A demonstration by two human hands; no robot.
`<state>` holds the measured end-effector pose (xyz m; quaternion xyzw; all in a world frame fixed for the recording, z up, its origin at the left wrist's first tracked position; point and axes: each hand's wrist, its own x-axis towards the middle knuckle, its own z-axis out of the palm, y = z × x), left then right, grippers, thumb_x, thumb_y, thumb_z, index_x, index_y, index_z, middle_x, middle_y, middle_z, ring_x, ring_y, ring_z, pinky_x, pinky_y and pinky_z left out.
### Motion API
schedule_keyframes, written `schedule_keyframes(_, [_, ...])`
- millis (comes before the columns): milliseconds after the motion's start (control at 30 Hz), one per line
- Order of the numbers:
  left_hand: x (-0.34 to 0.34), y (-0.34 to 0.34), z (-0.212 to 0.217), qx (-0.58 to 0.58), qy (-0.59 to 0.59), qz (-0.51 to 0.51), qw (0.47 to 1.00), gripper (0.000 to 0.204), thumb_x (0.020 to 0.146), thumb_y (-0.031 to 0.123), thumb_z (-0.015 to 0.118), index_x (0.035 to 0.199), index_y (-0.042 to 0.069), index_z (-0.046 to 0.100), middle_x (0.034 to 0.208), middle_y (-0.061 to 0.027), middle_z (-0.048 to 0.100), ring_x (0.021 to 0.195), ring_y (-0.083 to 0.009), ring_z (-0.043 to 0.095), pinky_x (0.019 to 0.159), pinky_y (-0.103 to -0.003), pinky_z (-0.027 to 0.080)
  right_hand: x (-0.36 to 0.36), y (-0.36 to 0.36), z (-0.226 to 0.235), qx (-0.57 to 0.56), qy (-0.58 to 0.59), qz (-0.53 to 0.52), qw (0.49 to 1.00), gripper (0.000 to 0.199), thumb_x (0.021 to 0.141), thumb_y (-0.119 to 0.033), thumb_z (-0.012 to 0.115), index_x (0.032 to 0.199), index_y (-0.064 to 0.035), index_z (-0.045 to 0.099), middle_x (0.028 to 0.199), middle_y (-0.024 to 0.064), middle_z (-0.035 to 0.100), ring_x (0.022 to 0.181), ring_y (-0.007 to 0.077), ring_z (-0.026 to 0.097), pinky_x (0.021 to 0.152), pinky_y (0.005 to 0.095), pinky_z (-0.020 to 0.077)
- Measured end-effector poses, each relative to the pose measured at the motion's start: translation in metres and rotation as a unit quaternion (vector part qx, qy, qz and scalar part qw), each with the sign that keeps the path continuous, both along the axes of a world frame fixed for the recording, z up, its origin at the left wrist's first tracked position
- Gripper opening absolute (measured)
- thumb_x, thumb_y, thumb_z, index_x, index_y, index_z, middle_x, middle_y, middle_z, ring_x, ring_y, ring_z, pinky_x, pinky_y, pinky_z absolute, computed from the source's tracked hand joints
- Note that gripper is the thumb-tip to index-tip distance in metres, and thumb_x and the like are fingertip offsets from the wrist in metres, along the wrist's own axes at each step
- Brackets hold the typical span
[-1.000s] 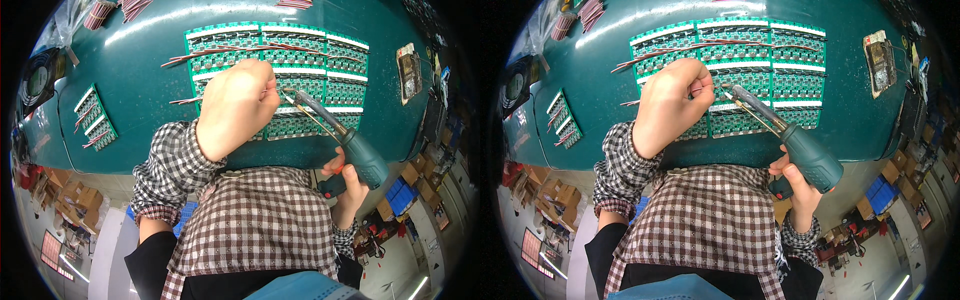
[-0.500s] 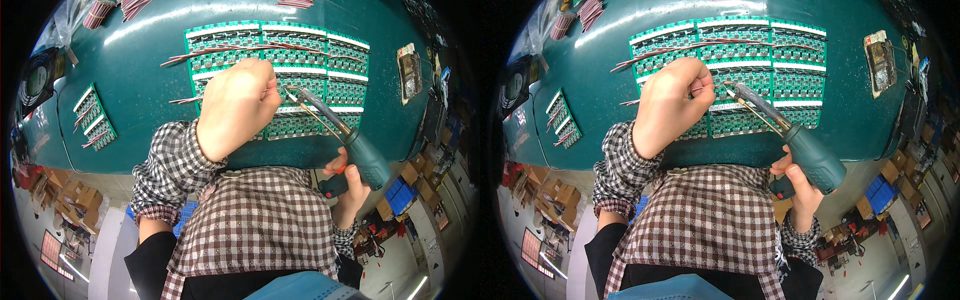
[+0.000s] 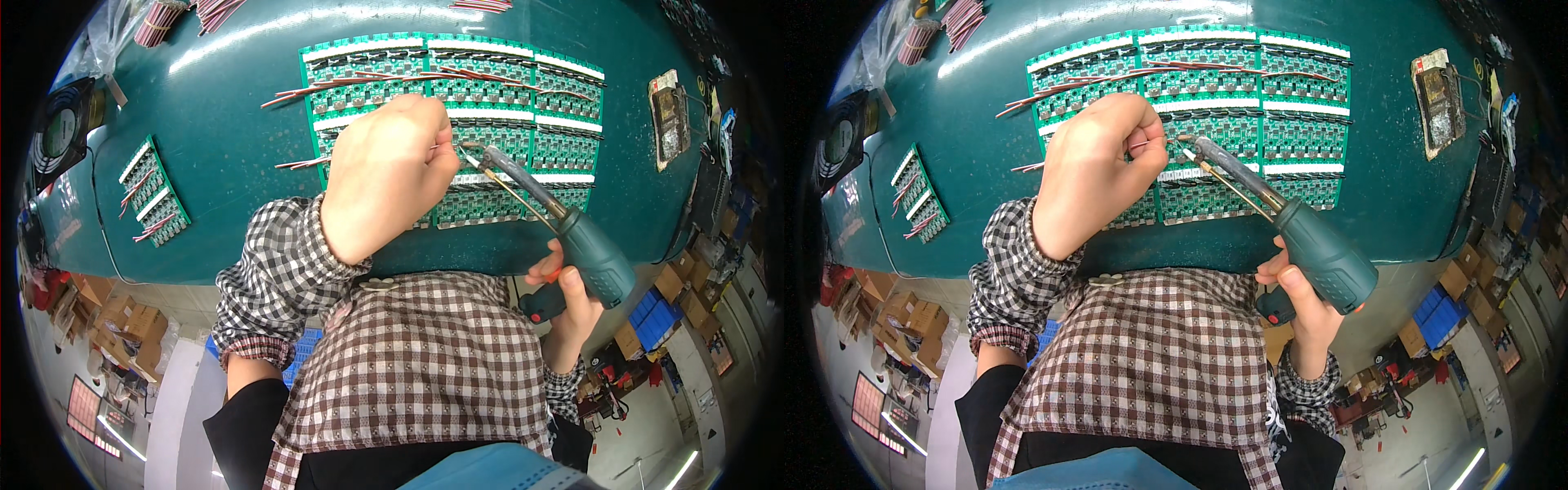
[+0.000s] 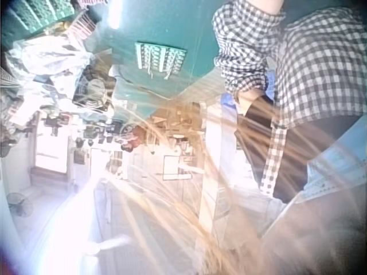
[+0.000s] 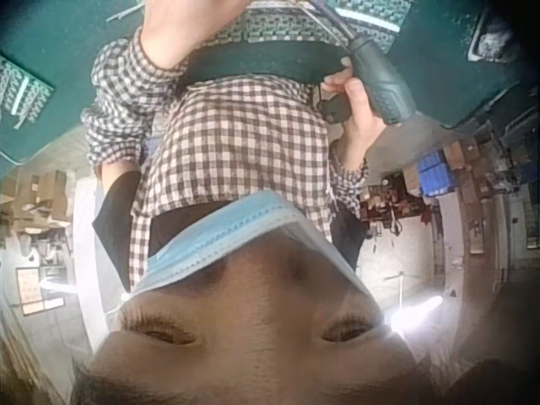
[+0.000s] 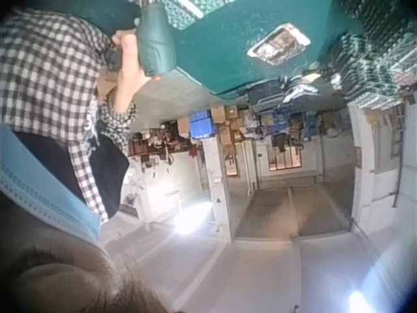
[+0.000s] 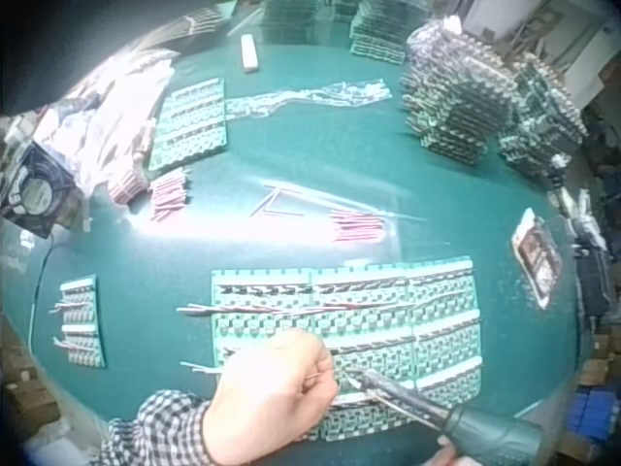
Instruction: The person uses a soldering iron to attach red and white wires to multiple green circuit boards arranged on a green workbench. They repeatedly pick up wires, position them on the boards, and apply solder to secure the connections.
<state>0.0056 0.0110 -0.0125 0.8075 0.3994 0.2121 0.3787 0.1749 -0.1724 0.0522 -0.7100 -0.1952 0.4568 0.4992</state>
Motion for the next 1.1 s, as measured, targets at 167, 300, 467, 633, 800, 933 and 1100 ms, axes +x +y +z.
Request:
schedule_keyframes(167, [-0.0015,0.0002,0.0007,-0.008,0.003,0.001,1.0,0.011,0.068,-0.003,0.062,0.07,0.004,0.054,0.063,-0.0063,0.053,0.057,-0.0192,0.055,0.052,-0.03,0.045,0.0013,-0.0003,-0.0025,0.005,-0.001,0.011,1.0,0.039,0.082,-0.013,0.065,0.109,0.0128,0.056,0.078,0.0191,0.064,0.064,0.0233,0.064,0.061,0.0335,0.0566])
schedule_keyframes(300, [-0.0007,0.0001,0.0014,-0.005,0.001,0.002,1.0,0.01,0.068,-0.002,0.062,0.07,0.004,0.054,0.063,-0.0064,0.053,0.057,-0.0192,0.055,0.052,-0.031,0.045,-0.0008,0.001,-0.0003,-0.005,-0.001,-0.004,1.0,0.039,0.082,-0.013,0.065,0.109,0.0128,0.056,0.079,0.0192,0.064,0.064,0.0234,0.065,0.06,0.0338,0.0568])
schedule_keyframes(467, [-0.0006,0.0003,0.002,-0.005,0.004,0.001,1.0,0.01,0.068,-0.002,0.062,0.07,0.004,0.055,0.063,-0.0063,0.053,0.057,-0.0192,0.055,0.052,-0.03,0.045,-0.0019,0.0011,0.0004,-0.006,-0.002,-0.011,1.0,0.039,0.082,-0.013,0.065,0.109,0.0134,0.056,0.079,0.0189,0.064,0.065,0.0238,0.065,0.061,0.0341,0.0572])
schedule_keyframes(633, [-0.0005,-0.0002,0.0004,0.001,-0.001,0.0,1.0,0.011,0.067,-0.001,0.063,0.07,0.004,0.054,0.065,-0.0083,0.054,0.059,-0.0236,0.056,0.052,-0.033,0.046,-0.0011,0.0008,0.0024,0.005,-0.007,-0.02,1.0,0.039,0.081,-0.014,0.066,0.107,0.014,0.056,0.076,0.0177,0.064,0.065,0.0239,0.065,0.061,0.0336,0.0569])
schedule_keyframes(800, [0.0001,-0.0001,0.0011,0.003,0.002,0.001,1.0,0.011,0.068,-0.002,0.063,0.07,0.004,0.054,0.064,-0.0065,0.053,0.058,-0.0199,0.056,0.052,-0.031,0.045,-0.0003,0.0019,0.0027,-0.004,-0.016,-0.019,1.0,0.04,0.08,-0.016,0.067,0.105,0.0138,0.057,0.074,0.0171,0.064,0.063,0.0234,0.065,0.06,0.0324,0.0561])
schedule_keyframes(933, [-0.0002,0.0002,0.0014,0.003,0.006,-0.002,1.0,0.011,0.068,-0.002,0.062,0.07,0.004,0.054,0.063,-0.0066,0.053,0.058,-0.0202,0.056,0.053,-0.031,0.046,-0.0023,0.0018,0.0025,-0.004,-0.017,-0.026,0.999,0.04,0.08,-0.016,0.067,0.105,0.0138,0.057,0.073,0.017,0.064,0.062,0.0231,0.064,0.06,0.0319,0.0559])
schedule_keyframes(1100, [-0.0006,0.0005,0.002,0.004,0.005,-0.001,1.0,0.011,0.068,-0.002,0.062,0.07,0.004,0.054,0.063,-0.0064,0.053,0.059,-0.0203,0.056,0.054,-0.031,0.046,-0.0006,0.0011,0.0028,-0.002,-0.013,-0.015,1.0,0.04,0.08,-0.016,0.066,0.105,0.0134,0.057,0.074,0.0171,0.064,0.063,0.023,0.064,0.06,0.0321,0.0559])
